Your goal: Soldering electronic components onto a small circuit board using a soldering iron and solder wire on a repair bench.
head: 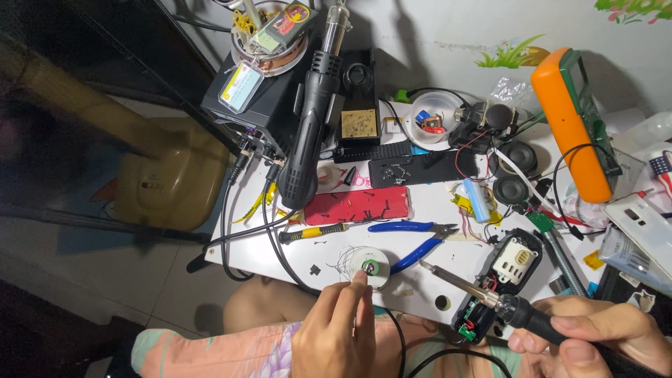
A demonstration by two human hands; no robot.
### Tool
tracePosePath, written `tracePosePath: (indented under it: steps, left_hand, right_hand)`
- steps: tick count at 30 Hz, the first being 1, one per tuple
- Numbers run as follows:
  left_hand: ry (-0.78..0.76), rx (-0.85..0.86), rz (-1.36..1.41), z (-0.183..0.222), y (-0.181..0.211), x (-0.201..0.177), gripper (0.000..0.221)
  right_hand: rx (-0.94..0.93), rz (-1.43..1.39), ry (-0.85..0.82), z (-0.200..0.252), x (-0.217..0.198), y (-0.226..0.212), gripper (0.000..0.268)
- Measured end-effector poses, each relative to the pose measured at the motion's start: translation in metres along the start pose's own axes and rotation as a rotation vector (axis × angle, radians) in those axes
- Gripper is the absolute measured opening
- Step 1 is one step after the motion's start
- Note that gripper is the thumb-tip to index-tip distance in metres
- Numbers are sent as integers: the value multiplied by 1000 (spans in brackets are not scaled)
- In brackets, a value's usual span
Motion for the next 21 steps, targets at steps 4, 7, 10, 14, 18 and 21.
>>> tracePosePath:
  steps: [4, 7, 10, 14, 18, 21]
  left_hand:
    - [-46, 1, 1, -1, 0, 0, 25]
    - [-58, 15, -24, -3, 0, 0, 20]
    - [-73, 26, -29, -3, -1, 3, 30]
    - [-117, -18, -43, -1, -7, 9, 38]
    - [-132, -66, -71, 0, -11, 12, 43]
    - [-215, -100, -45, -1, -12, 15, 42]
  right_hand:
    - [-50, 316, -54, -15, 22, -12, 35]
    - [59, 463, 320, -32, 42, -26, 10]
    - [123, 529, 352, -52, 63, -28, 15]
    - [104, 601, 398, -59, 74, -28, 16]
    - [117, 684, 440, -64, 87, -36, 8]
    - [191, 665, 403, -54, 88, -31, 16]
Point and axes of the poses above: each hand's wrist, its own z-axis away from the middle knuckle, its own x-axis out of the palm, y = z × x, the point moved 8 cm from there along -z, towards the middle knuckle, and after that the axes turned 9 degrees about -y, right-handed, at the moved point
